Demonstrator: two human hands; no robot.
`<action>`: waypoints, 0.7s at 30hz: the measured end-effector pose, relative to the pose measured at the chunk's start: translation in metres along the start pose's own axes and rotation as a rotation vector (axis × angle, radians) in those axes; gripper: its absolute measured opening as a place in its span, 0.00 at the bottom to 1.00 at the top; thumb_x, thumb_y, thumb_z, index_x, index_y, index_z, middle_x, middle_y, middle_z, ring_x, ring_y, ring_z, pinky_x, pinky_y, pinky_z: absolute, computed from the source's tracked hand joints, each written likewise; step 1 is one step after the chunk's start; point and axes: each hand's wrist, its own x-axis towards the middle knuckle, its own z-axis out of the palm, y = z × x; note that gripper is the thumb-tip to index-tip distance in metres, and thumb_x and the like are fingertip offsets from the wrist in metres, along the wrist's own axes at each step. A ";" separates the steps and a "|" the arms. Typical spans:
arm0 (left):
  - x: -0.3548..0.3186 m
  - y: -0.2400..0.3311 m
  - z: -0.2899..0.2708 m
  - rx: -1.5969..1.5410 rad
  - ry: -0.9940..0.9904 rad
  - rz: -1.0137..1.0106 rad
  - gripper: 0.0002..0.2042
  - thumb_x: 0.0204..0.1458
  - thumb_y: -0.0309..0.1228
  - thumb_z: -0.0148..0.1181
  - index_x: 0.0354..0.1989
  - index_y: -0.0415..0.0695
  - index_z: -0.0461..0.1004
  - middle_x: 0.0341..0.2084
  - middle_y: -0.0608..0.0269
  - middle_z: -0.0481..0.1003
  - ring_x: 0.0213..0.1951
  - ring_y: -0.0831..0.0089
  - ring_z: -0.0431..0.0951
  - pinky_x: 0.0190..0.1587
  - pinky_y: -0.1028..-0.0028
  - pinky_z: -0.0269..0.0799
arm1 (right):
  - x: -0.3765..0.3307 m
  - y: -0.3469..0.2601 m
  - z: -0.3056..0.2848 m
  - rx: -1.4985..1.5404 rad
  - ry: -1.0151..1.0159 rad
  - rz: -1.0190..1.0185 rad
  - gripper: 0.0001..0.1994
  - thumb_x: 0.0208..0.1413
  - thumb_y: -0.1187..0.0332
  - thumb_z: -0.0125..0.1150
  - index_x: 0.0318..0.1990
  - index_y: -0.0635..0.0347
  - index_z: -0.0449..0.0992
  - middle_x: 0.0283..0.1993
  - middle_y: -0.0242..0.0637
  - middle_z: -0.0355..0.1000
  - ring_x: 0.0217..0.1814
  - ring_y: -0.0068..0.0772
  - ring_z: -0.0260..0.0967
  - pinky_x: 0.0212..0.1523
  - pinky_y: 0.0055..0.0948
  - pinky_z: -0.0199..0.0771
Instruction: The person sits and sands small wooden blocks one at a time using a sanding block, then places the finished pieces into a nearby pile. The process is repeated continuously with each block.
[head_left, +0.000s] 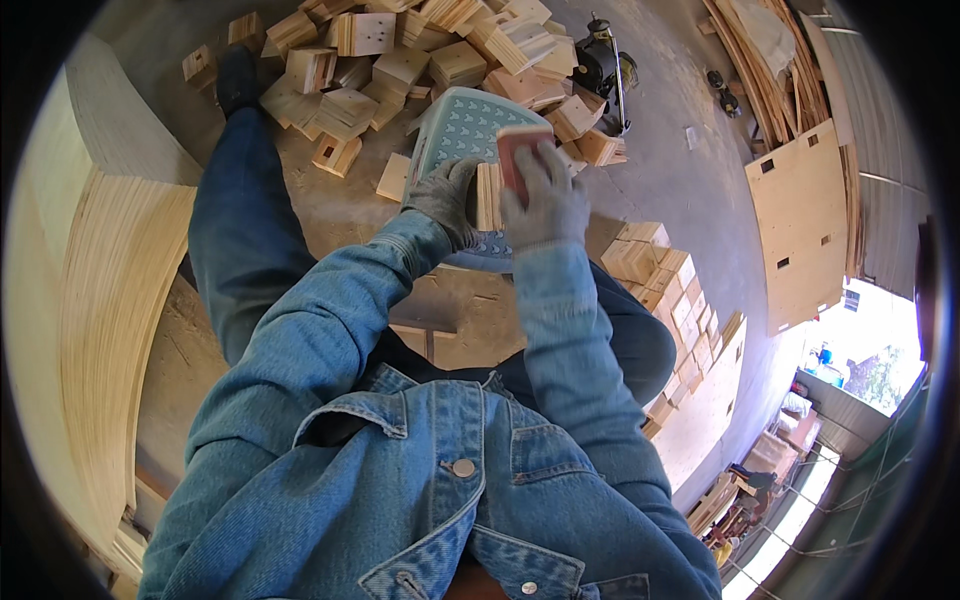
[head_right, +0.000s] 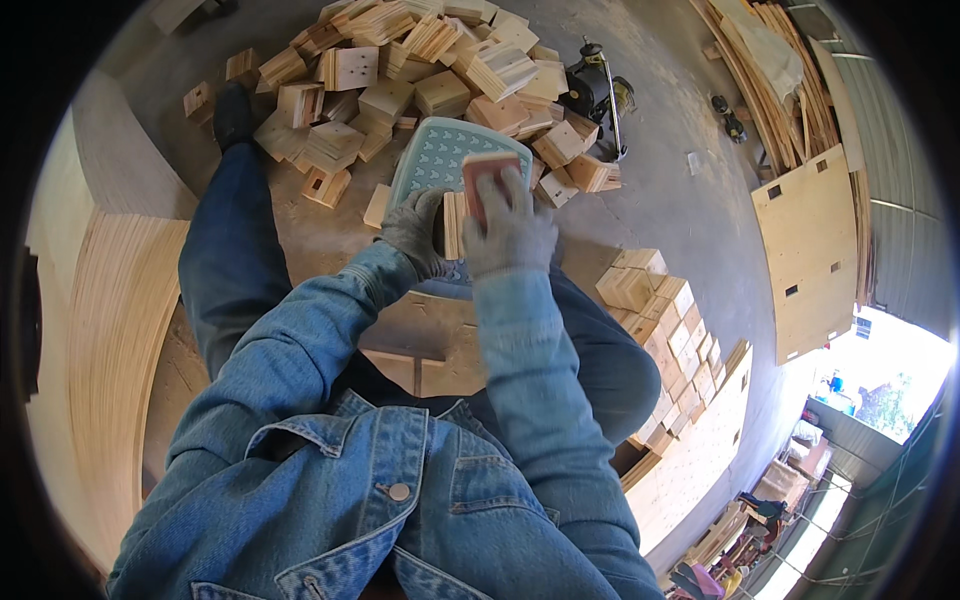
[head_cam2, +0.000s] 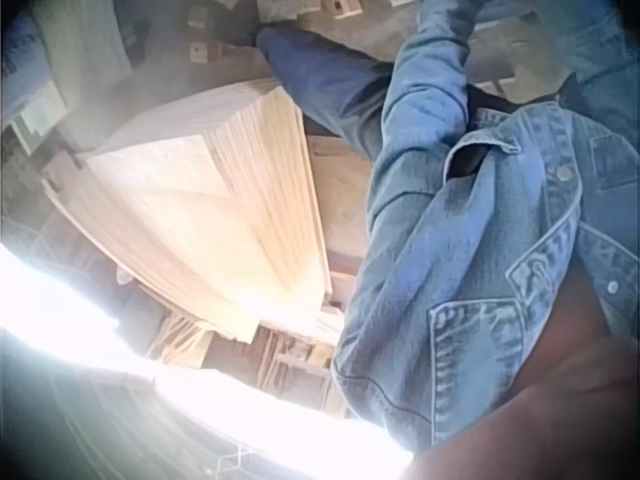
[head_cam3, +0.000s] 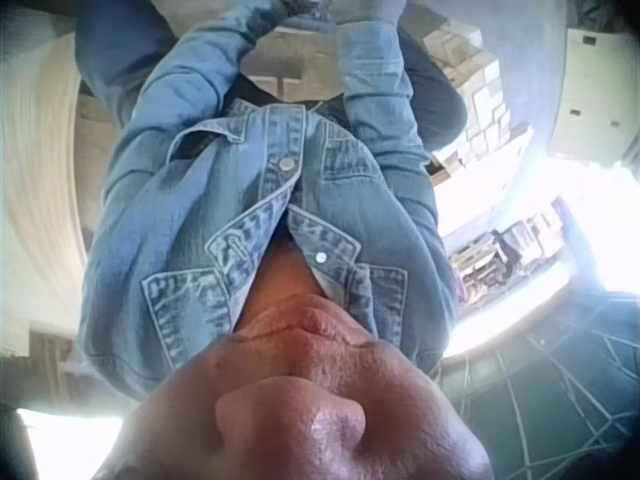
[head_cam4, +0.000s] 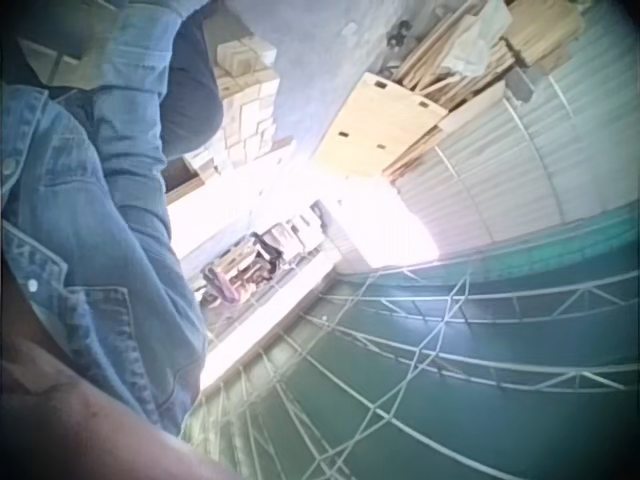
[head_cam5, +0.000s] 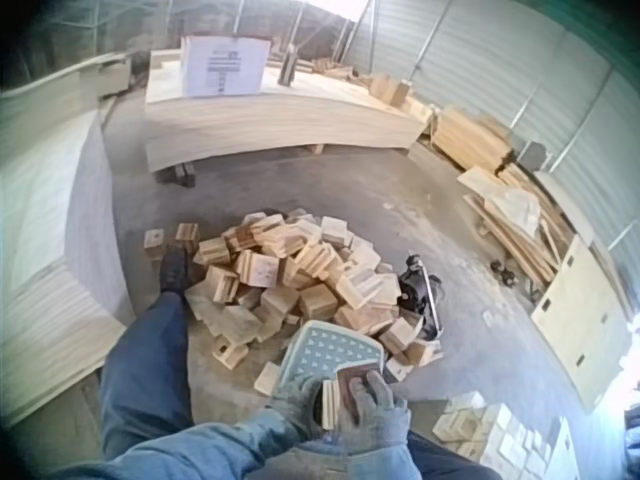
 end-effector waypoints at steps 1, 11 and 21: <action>0.000 -0.001 0.004 -0.014 0.003 0.010 0.47 0.34 0.49 0.81 0.65 0.47 0.64 0.57 0.48 0.70 0.60 0.47 0.72 0.64 0.54 0.71 | 0.020 0.000 0.001 0.010 -0.015 0.031 0.29 0.53 0.55 0.66 0.65 0.43 0.77 0.73 0.38 0.66 0.66 0.54 0.69 0.66 0.52 0.70; 0.001 0.005 -0.007 -0.026 -0.026 -0.010 0.49 0.32 0.50 0.81 0.65 0.47 0.63 0.58 0.48 0.69 0.60 0.46 0.71 0.66 0.56 0.68 | -0.024 -0.021 -0.005 -0.056 -0.036 0.022 0.29 0.53 0.55 0.67 0.65 0.38 0.76 0.74 0.34 0.62 0.61 0.60 0.70 0.59 0.55 0.73; 0.001 0.008 -0.004 -0.083 0.047 0.058 0.49 0.28 0.46 0.83 0.64 0.49 0.65 0.55 0.48 0.71 0.57 0.45 0.73 0.62 0.55 0.71 | -0.094 -0.010 -0.006 0.008 0.093 -0.027 0.28 0.49 0.59 0.71 0.62 0.42 0.80 0.72 0.35 0.64 0.59 0.56 0.69 0.57 0.55 0.73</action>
